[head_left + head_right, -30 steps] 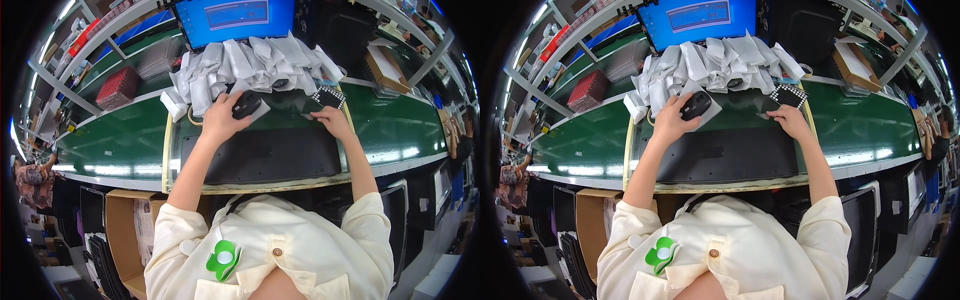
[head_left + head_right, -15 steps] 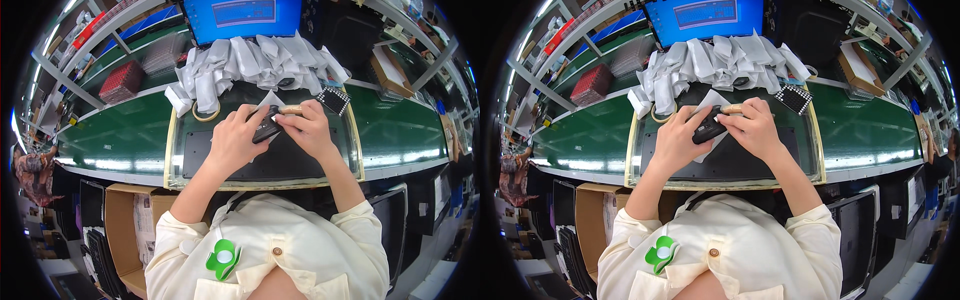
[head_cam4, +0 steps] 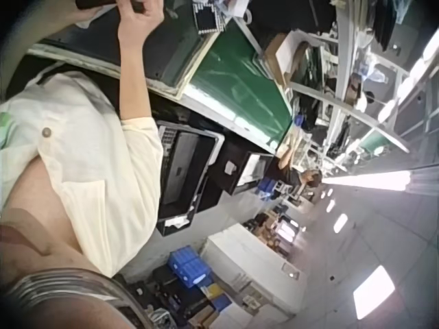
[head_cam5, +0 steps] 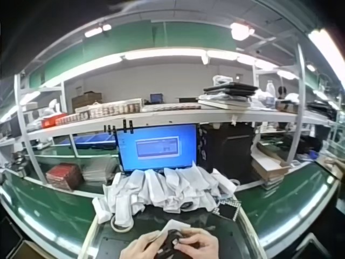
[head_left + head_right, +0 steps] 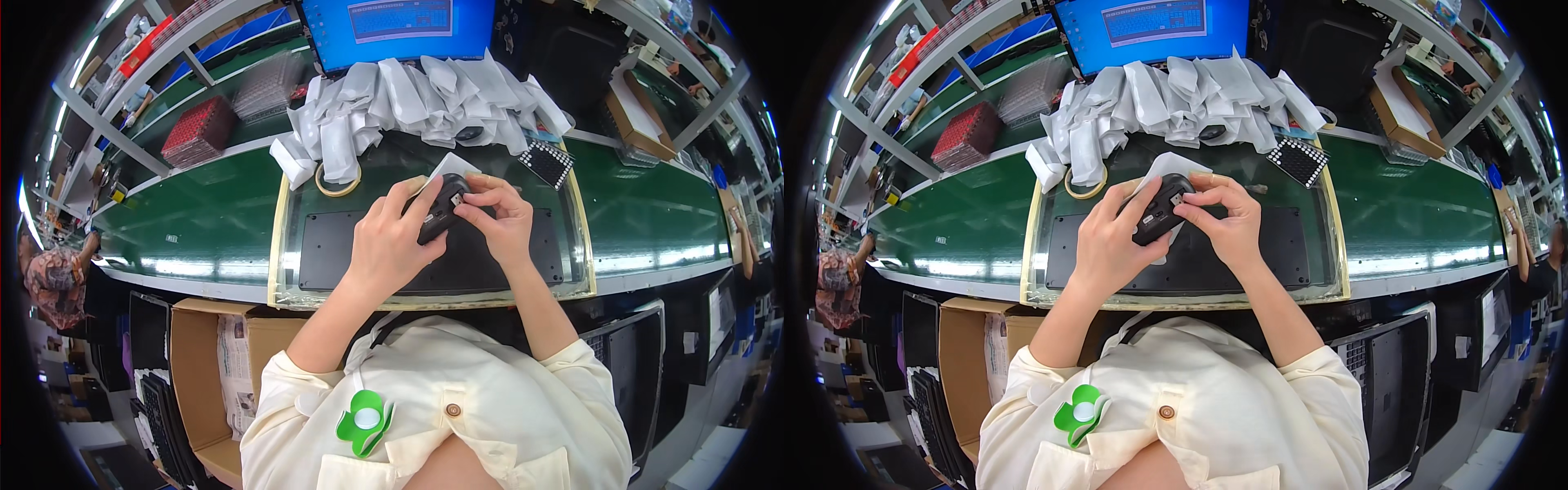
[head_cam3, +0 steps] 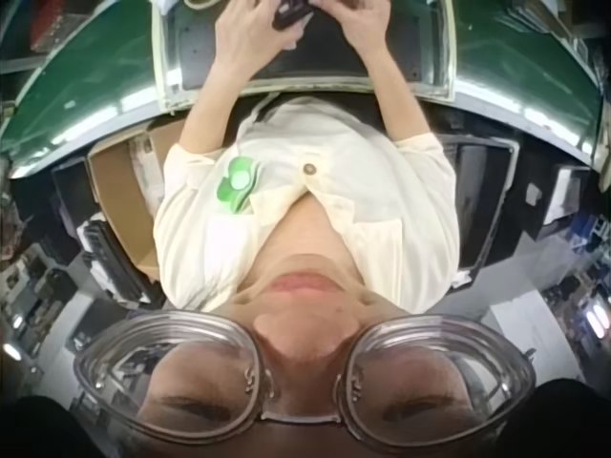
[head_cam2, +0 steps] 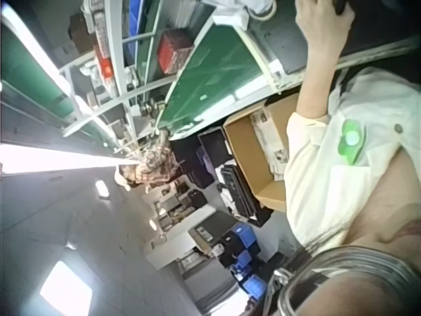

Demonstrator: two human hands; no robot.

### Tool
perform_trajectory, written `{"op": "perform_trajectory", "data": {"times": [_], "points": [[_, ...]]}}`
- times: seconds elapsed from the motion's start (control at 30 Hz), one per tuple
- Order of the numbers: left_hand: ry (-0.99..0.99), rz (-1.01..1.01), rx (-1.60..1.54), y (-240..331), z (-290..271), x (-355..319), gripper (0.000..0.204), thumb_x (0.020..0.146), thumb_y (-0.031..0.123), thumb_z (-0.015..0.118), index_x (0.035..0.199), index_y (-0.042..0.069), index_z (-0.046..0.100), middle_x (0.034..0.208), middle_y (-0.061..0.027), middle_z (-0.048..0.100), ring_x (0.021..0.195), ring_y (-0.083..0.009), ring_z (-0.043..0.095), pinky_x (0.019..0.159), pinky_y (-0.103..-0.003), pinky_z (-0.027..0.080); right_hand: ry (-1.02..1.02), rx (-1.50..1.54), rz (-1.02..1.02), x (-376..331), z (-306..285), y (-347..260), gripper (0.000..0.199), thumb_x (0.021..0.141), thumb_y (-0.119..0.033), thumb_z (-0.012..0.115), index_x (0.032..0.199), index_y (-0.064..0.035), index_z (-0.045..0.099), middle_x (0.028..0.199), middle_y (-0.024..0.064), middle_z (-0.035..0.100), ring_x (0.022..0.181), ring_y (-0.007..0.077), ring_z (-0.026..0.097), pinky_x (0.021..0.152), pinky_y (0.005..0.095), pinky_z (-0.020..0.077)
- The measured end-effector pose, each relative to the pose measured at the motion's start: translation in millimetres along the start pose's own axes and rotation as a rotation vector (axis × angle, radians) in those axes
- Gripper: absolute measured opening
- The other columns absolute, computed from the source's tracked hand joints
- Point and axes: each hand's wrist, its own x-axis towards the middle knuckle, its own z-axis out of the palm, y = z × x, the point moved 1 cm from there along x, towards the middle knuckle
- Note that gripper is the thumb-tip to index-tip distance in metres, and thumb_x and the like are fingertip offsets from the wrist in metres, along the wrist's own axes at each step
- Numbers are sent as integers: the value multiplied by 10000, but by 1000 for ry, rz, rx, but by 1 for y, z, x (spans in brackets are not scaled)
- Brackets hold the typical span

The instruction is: The person takes wrapped computer mice from a cardboard box onto the table, tests a keyboard by pressing keys, and unwraps a mouse to remove its USB receiver.

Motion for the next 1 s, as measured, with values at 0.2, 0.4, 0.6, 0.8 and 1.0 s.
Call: {"op": "perform_trajectory", "data": {"times": [0.2, 0.4, 0.6, 0.8, 1.0], "points": [[161, 38, 13, 5, 2, -3, 500, 588, 97, 730, 1075, 95, 615, 946, -69, 573, 742, -227, 604, 621, -307, 502, 2, 287, 221, 0, 8, -1, 285, 684, 23, 722, 948, -5, 616, 1046, 132, 594, 927, 185, 597, 791, 294, 490], [252, 61, -148, 8, 2, 6, 347, 643, 31, 701, 981, 98, 667, 808, -75, 585, 614, -194, 582, 529, -283, 477, -105, 744, 533, 3, -2, 10, 360, 731, 39, 654, 1075, -3, 559, 948, 90, 626, 818, 138, 613, 737, 282, 515], [191, -271, -695, -11, 18, -4, 860, 710, 38, 723, 1386, 32, 192, 1086, -168, 571, 889, -181, 599, 813, -298, 471, -19, 671, 371, 3, -7, 9, 319, 734, 26, 645, 1044, 15, 570, 937, 82, 629, 867, 153, 603, 792, 281, 487], [-71, -865, -1264, -60, 35, -19, 538, 778, 38, 660, 1249, -29, 410, 1070, -138, 596, 932, -163, 592, 828, -277, 468, 240, 1363, 570, -4, -40, 28, 209, 839, -212, 592, 1004, -85, 581, 964, 60, 627, 930, 199, 589, 833, 413, 469], [385, -1095, -1471, -76, 47, -26, 367, 835, 154, 640, 1124, -24, 500, 1110, -101, 571, 987, -172, 553, 894, -302, 422, -21, 702, 514, -39, -19, -3, 702, 761, 21, 592, 1369, -144, 281, 1186, 126, 505, 986, 238, 562, 867, 352, 465]]}}
